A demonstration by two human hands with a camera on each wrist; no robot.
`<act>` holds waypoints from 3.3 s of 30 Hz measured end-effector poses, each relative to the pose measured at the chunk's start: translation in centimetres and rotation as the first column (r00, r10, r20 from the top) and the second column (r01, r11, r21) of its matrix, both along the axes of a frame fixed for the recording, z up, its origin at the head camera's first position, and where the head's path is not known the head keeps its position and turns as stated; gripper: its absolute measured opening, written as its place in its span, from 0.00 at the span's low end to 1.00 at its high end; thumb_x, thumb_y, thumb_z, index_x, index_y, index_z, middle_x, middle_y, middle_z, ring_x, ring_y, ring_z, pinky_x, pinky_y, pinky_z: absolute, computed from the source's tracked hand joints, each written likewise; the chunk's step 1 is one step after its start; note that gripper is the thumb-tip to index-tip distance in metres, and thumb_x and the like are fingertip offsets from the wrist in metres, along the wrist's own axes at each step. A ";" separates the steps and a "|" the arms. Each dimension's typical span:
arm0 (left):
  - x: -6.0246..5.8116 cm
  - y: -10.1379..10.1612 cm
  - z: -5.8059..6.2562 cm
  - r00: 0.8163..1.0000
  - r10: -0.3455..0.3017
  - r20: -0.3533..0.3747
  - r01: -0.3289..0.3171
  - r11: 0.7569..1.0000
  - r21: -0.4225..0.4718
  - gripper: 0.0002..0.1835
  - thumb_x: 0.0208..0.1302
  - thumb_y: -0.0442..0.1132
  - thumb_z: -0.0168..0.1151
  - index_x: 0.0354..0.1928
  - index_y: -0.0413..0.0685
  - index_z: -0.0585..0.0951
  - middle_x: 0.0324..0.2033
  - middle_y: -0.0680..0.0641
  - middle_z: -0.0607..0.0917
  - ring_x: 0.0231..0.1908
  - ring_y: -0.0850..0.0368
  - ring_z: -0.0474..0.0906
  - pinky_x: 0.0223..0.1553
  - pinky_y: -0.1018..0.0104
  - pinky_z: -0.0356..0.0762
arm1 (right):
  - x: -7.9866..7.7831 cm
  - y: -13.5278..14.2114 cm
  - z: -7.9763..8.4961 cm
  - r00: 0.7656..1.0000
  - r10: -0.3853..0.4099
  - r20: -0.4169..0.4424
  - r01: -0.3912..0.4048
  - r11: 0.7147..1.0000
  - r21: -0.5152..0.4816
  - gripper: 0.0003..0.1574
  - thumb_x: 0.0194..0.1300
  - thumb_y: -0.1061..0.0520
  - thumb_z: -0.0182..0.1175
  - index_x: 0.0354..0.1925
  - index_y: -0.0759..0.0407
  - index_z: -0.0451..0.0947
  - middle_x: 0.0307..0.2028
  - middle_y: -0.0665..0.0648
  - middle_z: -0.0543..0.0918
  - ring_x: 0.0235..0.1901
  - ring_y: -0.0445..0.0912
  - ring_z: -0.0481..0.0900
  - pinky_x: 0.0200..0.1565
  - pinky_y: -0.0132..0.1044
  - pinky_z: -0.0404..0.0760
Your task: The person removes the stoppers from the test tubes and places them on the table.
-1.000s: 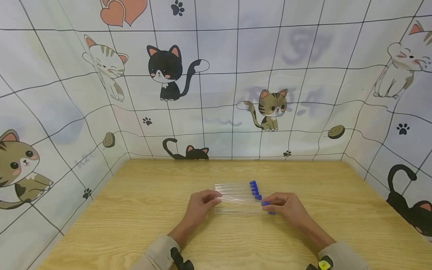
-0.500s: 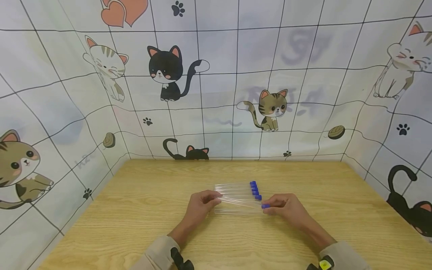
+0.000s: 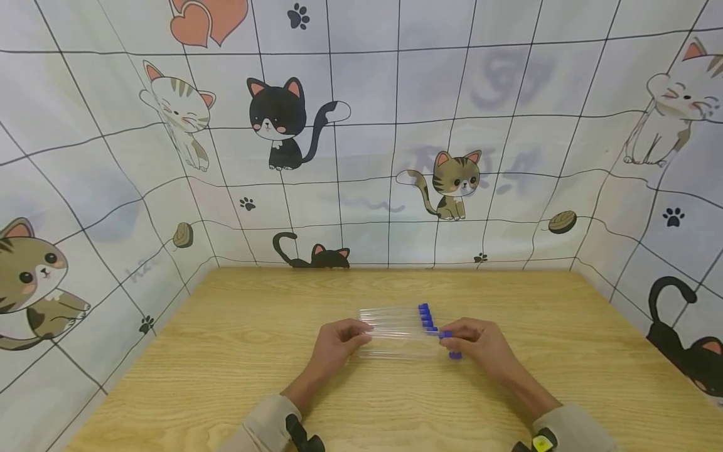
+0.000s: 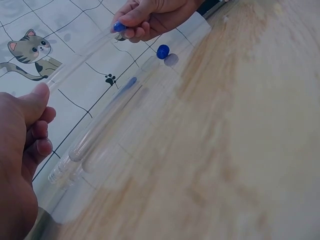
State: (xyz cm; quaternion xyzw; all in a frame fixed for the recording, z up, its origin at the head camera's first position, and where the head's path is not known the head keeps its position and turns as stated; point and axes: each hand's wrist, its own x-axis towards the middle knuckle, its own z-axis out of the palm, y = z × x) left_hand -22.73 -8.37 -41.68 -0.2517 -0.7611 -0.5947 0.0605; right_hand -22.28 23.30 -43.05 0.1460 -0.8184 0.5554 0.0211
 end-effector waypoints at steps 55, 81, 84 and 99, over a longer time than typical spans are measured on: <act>-0.2 -0.1 -0.3 0.998 0.000 -0.056 0.002 0.999 0.040 0.08 0.62 0.29 0.62 0.42 0.34 0.83 0.28 0.39 0.81 0.26 0.59 0.69 0.27 0.74 0.67 | 0.4 -0.1 0.4 0.986 0.155 -0.059 -0.157 0.987 -0.032 0.10 0.57 0.58 0.69 0.38 0.61 0.83 0.35 0.56 0.85 0.34 0.48 0.84 0.37 0.39 0.82; -0.2 -0.2 -0.2 1.000 0.011 -0.029 -0.010 0.999 0.035 0.08 0.62 0.30 0.63 0.42 0.34 0.83 0.27 0.39 0.81 0.24 0.61 0.69 0.27 0.74 0.68 | 0.2 -0.1 0.3 0.989 0.137 -0.062 -0.137 0.991 0.009 0.10 0.58 0.54 0.69 0.36 0.58 0.83 0.34 0.55 0.85 0.33 0.48 0.83 0.36 0.38 0.81; -0.2 -0.1 -0.2 1.000 0.011 -0.019 -0.011 1.000 0.024 0.08 0.62 0.30 0.63 0.42 0.34 0.83 0.28 0.39 0.83 0.24 0.60 0.69 0.27 0.74 0.68 | 0.2 -0.1 0.4 0.995 0.087 -0.053 -0.086 0.996 0.016 0.11 0.56 0.51 0.70 0.36 0.56 0.84 0.34 0.54 0.86 0.34 0.49 0.84 0.36 0.38 0.81; -0.2 -0.1 -0.2 1.000 -0.006 0.007 0.006 1.000 -0.022 0.08 0.62 0.31 0.64 0.43 0.36 0.84 0.31 0.44 0.84 0.26 0.60 0.72 0.28 0.73 0.69 | 0.2 0.4 0.4 0.997 0.066 -0.033 -0.065 0.997 0.029 0.14 0.58 0.49 0.68 0.40 0.55 0.84 0.35 0.54 0.86 0.37 0.51 0.84 0.38 0.39 0.81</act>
